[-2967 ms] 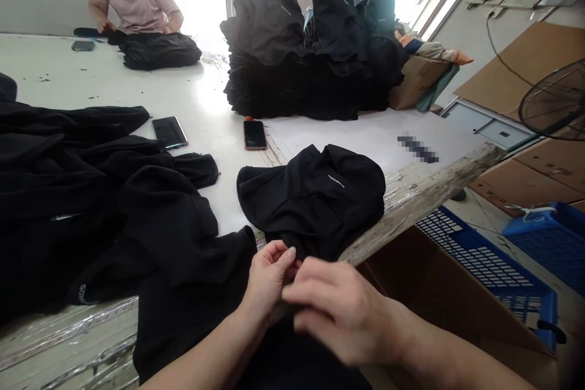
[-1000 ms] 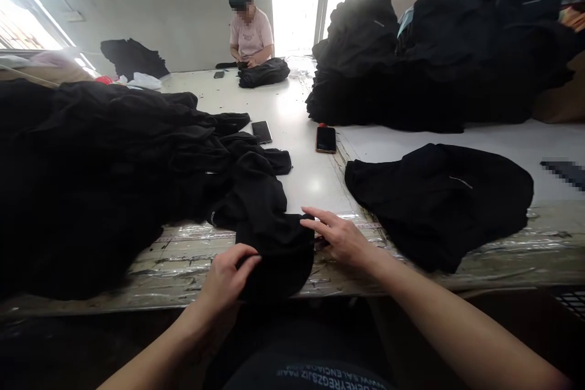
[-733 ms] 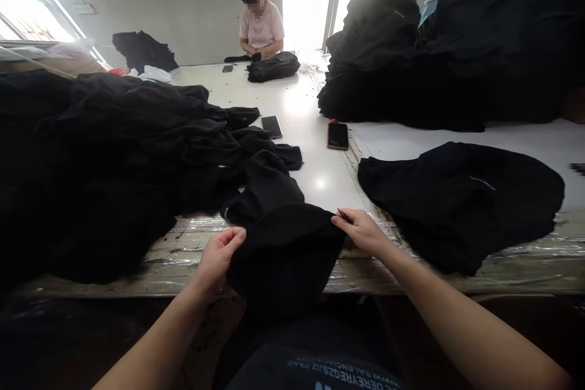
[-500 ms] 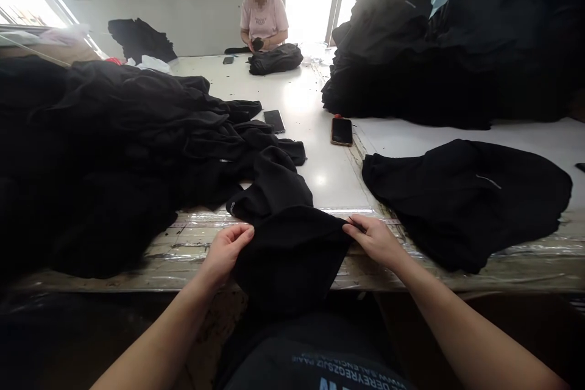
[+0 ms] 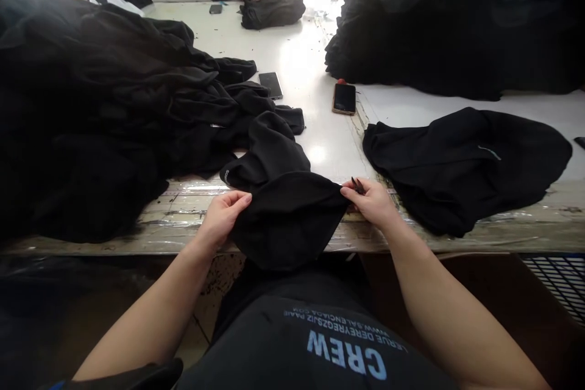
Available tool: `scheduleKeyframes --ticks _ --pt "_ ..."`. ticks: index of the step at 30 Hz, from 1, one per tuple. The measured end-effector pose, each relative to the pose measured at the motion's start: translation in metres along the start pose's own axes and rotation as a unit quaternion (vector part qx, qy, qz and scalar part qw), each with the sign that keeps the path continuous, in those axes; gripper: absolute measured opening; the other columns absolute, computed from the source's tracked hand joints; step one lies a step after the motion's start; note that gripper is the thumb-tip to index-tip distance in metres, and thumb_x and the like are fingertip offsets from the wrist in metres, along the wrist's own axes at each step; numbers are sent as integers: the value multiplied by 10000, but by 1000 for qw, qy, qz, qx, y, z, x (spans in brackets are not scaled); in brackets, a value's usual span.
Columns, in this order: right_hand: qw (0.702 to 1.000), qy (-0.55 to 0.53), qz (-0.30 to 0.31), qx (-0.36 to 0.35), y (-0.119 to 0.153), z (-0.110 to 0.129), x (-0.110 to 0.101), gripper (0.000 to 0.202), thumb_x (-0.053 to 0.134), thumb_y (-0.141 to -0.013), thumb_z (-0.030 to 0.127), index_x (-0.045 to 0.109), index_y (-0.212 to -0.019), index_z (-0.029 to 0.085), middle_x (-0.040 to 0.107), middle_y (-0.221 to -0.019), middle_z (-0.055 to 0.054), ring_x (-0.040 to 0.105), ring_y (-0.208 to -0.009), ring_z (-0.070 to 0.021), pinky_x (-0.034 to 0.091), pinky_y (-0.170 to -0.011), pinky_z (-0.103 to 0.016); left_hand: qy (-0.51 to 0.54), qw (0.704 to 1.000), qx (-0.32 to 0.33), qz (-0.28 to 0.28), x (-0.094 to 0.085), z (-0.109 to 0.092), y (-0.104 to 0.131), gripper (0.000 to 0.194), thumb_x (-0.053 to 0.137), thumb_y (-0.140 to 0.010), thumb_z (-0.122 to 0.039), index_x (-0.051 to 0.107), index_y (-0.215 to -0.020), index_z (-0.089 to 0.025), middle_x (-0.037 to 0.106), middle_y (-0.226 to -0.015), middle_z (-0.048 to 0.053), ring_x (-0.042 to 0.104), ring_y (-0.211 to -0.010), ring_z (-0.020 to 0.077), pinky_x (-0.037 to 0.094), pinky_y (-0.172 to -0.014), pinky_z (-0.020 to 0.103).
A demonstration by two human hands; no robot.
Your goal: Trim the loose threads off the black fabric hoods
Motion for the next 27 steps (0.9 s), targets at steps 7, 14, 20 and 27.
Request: scheduleKeyframes --ticks 7,14,20,27 --pt "1000 12 -21 -15 1 0 0 269 605 -725 413 633 -773 150 598 -632 -12 497 -524 -131 388 -497 -252 2 1000 15 -8 1 3 -2 355 772 -629 -434 692 -798 -132 685 -687 29 590 -597 137 465 -583 237" --pt "997 50 -44 -35 5 -1 0 191 619 -720 353 656 -756 168 641 -678 -15 555 -603 -156 420 -582 -270 -177 957 161 -164 -21 -11 51 271 667 -752 -414 660 -887 -179 680 -811 29 626 -744 165 488 -704 263" --pt "987 67 -139 -32 20 9 -7 264 613 -745 353 656 -914 154 672 -800 -54 571 -639 -171 464 -650 -318 -121 985 -117 38 -10 53 98 320 688 -703 -461 659 -790 -155 669 -691 37 590 -577 145 459 -525 242" --pt "981 96 -31 -163 68 59 18 371 663 -738 247 572 -1091 180 616 -903 -49 597 -790 -186 503 -699 -313 -49 978 -181 90 51 74 91 326 753 -627 -419 698 -733 -116 701 -698 68 571 -559 128 426 -525 225"
Point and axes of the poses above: each hand's wrist, its own y-axis away from the middle knuckle, its own x-axis out of the palm, z = x × y, the point moved 4 cm from there along -y, towards the middle knuckle
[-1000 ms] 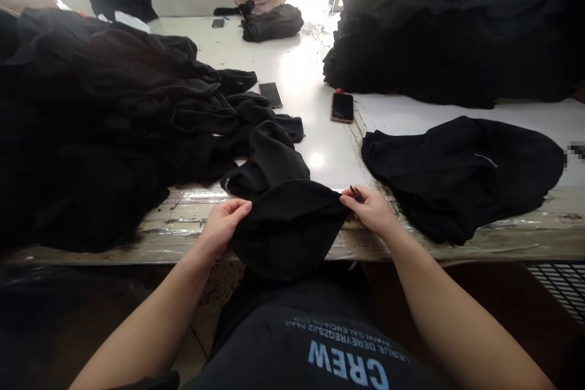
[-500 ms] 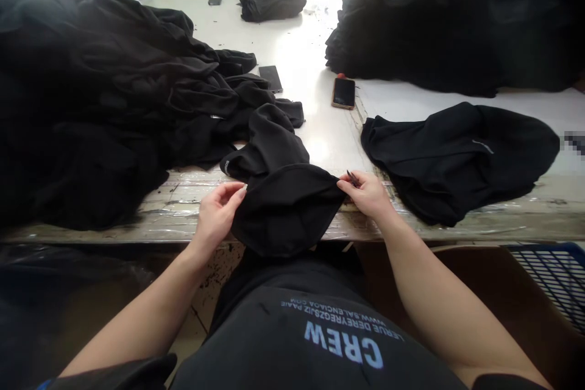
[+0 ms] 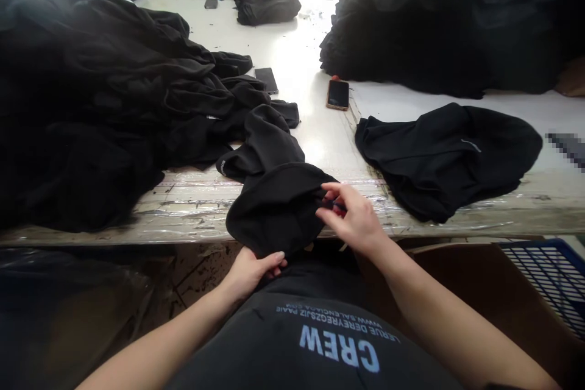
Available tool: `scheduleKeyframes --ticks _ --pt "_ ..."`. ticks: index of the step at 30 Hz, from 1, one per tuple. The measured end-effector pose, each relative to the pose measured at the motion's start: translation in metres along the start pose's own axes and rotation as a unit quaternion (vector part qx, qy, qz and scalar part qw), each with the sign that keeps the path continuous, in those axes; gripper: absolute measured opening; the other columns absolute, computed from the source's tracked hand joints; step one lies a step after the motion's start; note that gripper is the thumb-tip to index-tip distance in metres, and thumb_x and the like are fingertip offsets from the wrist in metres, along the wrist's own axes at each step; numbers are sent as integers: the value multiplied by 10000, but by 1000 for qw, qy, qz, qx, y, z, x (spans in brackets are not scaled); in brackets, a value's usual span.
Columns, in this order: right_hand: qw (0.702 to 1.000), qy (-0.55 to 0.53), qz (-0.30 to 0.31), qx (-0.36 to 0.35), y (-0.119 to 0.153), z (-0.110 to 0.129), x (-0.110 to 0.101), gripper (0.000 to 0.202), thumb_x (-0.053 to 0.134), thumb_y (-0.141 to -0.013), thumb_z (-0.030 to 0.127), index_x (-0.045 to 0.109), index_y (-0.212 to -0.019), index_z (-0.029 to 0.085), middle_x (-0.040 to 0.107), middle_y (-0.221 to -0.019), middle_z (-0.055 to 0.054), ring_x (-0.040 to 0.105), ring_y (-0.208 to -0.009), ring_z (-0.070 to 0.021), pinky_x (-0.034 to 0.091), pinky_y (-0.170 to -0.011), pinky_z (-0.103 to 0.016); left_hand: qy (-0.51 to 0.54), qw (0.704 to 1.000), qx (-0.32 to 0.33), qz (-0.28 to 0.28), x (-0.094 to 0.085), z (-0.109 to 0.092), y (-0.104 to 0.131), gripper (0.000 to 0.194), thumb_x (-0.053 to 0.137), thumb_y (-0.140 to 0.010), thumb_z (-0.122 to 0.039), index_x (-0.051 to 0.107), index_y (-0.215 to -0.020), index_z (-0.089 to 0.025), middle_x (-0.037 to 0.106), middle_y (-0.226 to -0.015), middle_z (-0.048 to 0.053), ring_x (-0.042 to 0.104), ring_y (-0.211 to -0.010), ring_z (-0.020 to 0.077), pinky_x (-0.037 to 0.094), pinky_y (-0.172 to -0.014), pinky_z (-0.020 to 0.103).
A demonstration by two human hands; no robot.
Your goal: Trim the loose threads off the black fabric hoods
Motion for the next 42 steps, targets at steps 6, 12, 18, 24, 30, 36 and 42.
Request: scheduleKeyframes --ticks 6,12,18,24,30,36,42 --pt "975 -66 206 -54 26 35 18 185 633 -778 150 614 -957 194 559 -930 -39 569 -745 -140 502 -657 -267 0 997 73 4 0 -21 15 286 750 -651 -404 700 -679 -124 655 -567 44 566 -518 134 438 -529 234" --pt "974 -95 189 -85 26 46 30 219 662 -761 138 661 -972 194 552 -872 -33 549 -670 -128 484 -605 -259 -11 992 123 -16 0 -35 24 248 745 -664 -372 669 -593 -147 650 -567 28 571 -539 140 444 -548 239" --pt "972 -88 187 -108 25 52 35 188 640 -769 119 683 -942 178 545 -833 -31 545 -685 -133 459 -601 -253 -7 992 127 -15 0 -39 26 225 743 -674 -357 693 -625 -144 653 -568 28 572 -546 139 444 -549 236" --pt "973 -96 180 -103 25 53 35 159 650 -764 123 688 -904 188 554 -819 -22 538 -652 -119 444 -574 -239 5 993 120 -4 1 -39 25 214 745 -669 -357 710 -642 -148 660 -568 34 582 -538 145 454 -549 243" --pt "974 -109 174 -96 24 52 34 150 663 -747 104 695 -868 186 565 -790 -14 544 -645 -114 441 -565 -228 -1 992 125 -1 2 -39 25 201 738 -679 -353 717 -646 -156 666 -573 37 585 -541 147 461 -554 244" --pt "974 -115 169 -93 25 51 37 130 656 -754 109 698 -846 190 577 -780 -14 547 -638 -115 435 -548 -224 -11 992 124 -9 0 -36 23 205 737 -682 -352 711 -641 -153 668 -577 39 590 -544 151 460 -550 242" --pt "976 -134 147 -87 18 47 31 107 655 -763 119 702 -834 183 585 -771 -25 568 -667 -132 454 -578 -245 3 993 113 -11 -2 -35 22 235 744 -672 -373 711 -650 -142 660 -572 40 576 -535 141 451 -549 237"
Point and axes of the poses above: each hand's wrist, its own y-axis away from the middle knuckle, its own x-axis out of the palm, z = x × y, the point moved 4 cm from there along -y, towards the middle knuckle
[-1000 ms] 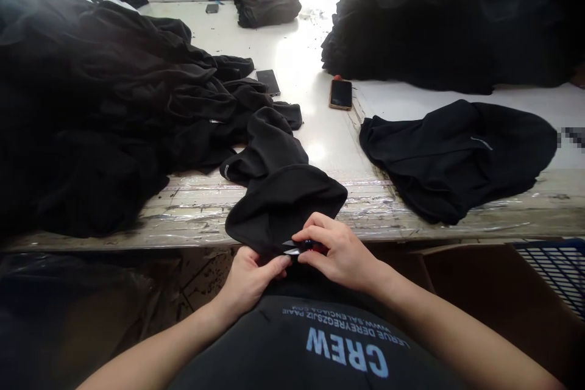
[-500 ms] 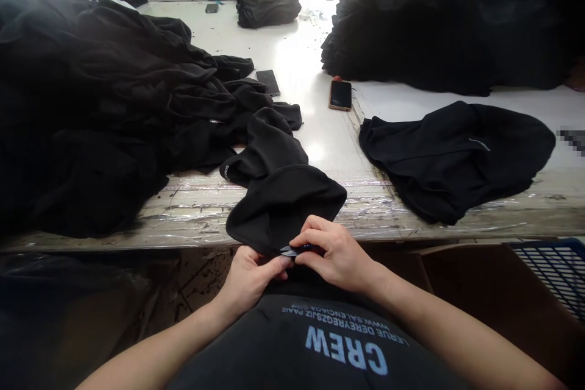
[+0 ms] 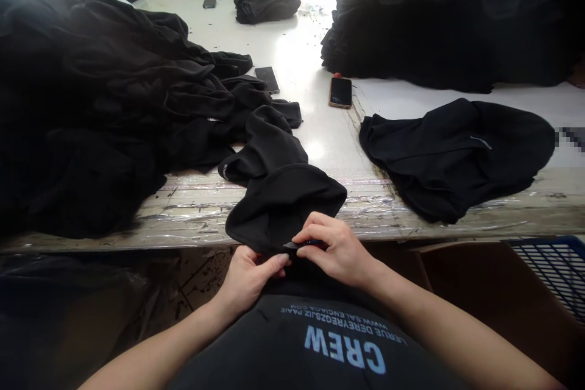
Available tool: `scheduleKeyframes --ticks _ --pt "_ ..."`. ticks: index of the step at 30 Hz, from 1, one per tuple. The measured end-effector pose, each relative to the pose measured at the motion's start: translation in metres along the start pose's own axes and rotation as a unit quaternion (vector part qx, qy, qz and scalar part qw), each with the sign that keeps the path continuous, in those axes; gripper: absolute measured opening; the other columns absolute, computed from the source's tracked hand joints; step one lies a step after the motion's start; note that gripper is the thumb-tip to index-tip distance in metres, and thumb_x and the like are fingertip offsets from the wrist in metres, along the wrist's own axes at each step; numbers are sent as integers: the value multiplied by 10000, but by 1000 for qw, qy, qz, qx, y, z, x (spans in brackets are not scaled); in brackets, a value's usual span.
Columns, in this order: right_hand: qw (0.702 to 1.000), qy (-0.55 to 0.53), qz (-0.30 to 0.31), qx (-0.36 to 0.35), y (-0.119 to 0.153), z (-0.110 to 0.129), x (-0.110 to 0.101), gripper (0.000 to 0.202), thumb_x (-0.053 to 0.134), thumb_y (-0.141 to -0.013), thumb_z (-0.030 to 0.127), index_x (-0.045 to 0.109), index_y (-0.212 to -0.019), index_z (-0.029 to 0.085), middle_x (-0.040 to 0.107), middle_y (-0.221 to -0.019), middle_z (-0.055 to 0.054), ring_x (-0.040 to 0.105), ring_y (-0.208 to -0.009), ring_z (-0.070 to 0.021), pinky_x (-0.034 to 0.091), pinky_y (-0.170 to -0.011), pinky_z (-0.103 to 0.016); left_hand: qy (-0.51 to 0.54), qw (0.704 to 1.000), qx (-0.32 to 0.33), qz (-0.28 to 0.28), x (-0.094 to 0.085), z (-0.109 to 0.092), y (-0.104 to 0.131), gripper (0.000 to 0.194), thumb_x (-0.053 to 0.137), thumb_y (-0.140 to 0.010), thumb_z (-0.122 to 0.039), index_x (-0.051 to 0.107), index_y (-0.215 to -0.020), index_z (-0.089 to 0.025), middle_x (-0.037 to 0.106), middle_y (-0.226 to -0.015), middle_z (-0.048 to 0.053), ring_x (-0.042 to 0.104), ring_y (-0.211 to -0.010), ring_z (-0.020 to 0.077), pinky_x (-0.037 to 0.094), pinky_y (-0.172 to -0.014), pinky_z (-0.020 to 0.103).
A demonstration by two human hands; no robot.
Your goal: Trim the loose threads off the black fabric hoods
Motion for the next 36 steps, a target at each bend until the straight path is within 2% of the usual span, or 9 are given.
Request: scheduleKeyframes --ticks 6,12,17,21,24,27,31,34,36 --pt "995 -8 -97 13 0 2 -46 90 661 -779 189 705 -853 218 607 -794 -30 583 -692 -153 484 -602 -279 21 1000 3 3 -8 9 -7 249 717 -713 -379 694 -705 -131 651 -568 39 571 -548 142 446 -577 239" --pt "985 -72 -157 13 19 12 -90 128 691 -770 175 706 -868 256 577 -814 -41 564 -735 -176 457 -566 -287 18 1000 12 -3 -12 15 -9 242 698 -737 -372 654 -660 -146 641 -574 29 569 -572 146 444 -619 249" --pt "976 -165 -145 5 35 16 -110 164 708 -758 184 720 -885 287 547 -779 -33 548 -651 -160 421 -493 -277 -6 1000 13 0 -13 15 -10 287 675 -758 -385 631 -591 -155 640 -581 37 589 -629 170 445 -651 262" --pt "969 -246 -6 4 36 17 -110 174 723 -747 387 717 -898 303 553 -757 -25 512 -524 -119 417 -454 -269 -11 1000 9 0 -12 16 -11 300 683 -747 -406 634 -603 -148 652 -591 43 584 -594 159 454 -635 264" --pt "956 -281 78 -13 30 18 -107 367 690 -705 582 695 -938 298 558 -770 -26 475 -481 -89 392 -424 -241 6 999 -35 -1 -9 17 -10 320 721 -691 -447 658 -726 -136 695 -660 69 626 -627 190 486 -636 289" --pt "961 -274 26 -15 14 18 -111 409 706 -690 578 676 -960 271 560 -796 -32 437 -471 -73 352 -411 -227 7 998 -62 8 -3 15 -9 393 757 -636 -458 666 -830 -129 726 -774 102 663 -739 240 512 -685 322" --pt "980 -195 -37 3 -29 22 -107 212 707 -750 386 674 -855 205 591 -757 -39 510 -584 -126 404 -498 -259 -5 998 -52 32 6 17 -11 452 766 -634 -437 662 -950 -129 729 -913 116 668 -840 264 514 -768 353" --pt "996 -67 -64 5 -74 22 -89 116 684 -759 267 670 -829 176 621 -738 -25 533 -613 -127 433 -564 -263 -8 997 -58 56 10 26 -17 452 742 -654 -465 674 -912 -100 727 -896 134 670 -803 263 511 -778 365" --pt "998 21 -53 -17 -102 19 -65 84 653 -767 199 670 -845 172 655 -811 -24 560 -654 -122 454 -615 -254 -3 996 -62 57 12 31 -21 452 733 -651 -487 678 -861 -91 724 -851 134 667 -750 254 513 -748 363"
Point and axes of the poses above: each hand's wrist, its own y-axis away from the middle knuckle, its own x-axis out of the palm, z = x × y, the point moved 4 cm from there along -y, towards the middle knuckle
